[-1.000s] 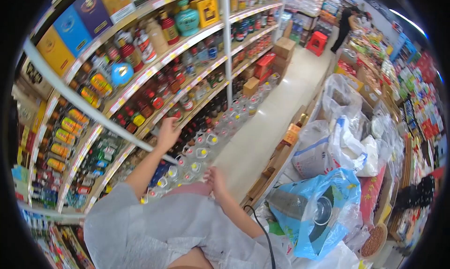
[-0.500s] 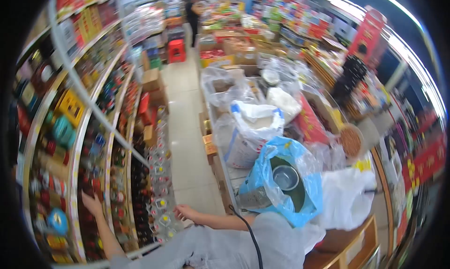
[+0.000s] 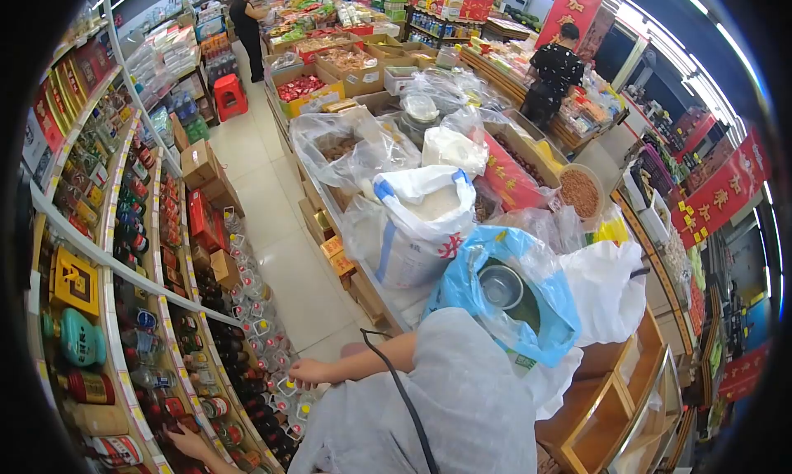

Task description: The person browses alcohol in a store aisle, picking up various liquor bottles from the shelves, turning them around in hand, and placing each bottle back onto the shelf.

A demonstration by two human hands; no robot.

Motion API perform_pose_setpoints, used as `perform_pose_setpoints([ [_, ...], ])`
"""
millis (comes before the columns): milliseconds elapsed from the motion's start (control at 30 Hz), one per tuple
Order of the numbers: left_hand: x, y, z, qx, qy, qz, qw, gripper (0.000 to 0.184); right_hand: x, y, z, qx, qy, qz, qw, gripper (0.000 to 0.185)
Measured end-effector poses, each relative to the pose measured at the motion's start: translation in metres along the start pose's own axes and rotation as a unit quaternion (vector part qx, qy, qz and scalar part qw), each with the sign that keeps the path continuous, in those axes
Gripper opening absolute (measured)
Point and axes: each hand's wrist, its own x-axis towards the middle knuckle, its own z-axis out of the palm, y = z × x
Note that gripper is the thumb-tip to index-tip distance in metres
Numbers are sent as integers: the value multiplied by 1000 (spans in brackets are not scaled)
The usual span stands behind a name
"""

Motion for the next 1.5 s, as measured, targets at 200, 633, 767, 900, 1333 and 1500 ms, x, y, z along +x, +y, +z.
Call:
perform_pose_setpoints([
  [200, 3, -11, 3, -36, 10, 30, 999, 39, 40, -27, -19, -18, -46, 24, 998, 38],
  [633, -87, 130, -74, -168, 82, -135, 973, 37, 132, -123, -56, -114, -180, 25, 977, 35],
  [767, -126, 167, -82, -221, 49, -143, 964, 38, 144, -142, -46, -167, -314, -64, 932, 37],
  [900, -142, 225, -71, -427, -73, -177, 883, 43, 133, -155, -28, -164, -442, -159, 867, 62],
  [1333, -176, 245, -59, -677, 71, -330, 654, 32, 65, -182, -1, -33, -508, 174, 843, 58],
  [1500, -198, 215, -89, -761, 48, -274, 587, 26, 31, -191, 27, 49, -653, 280, 702, 58],
])
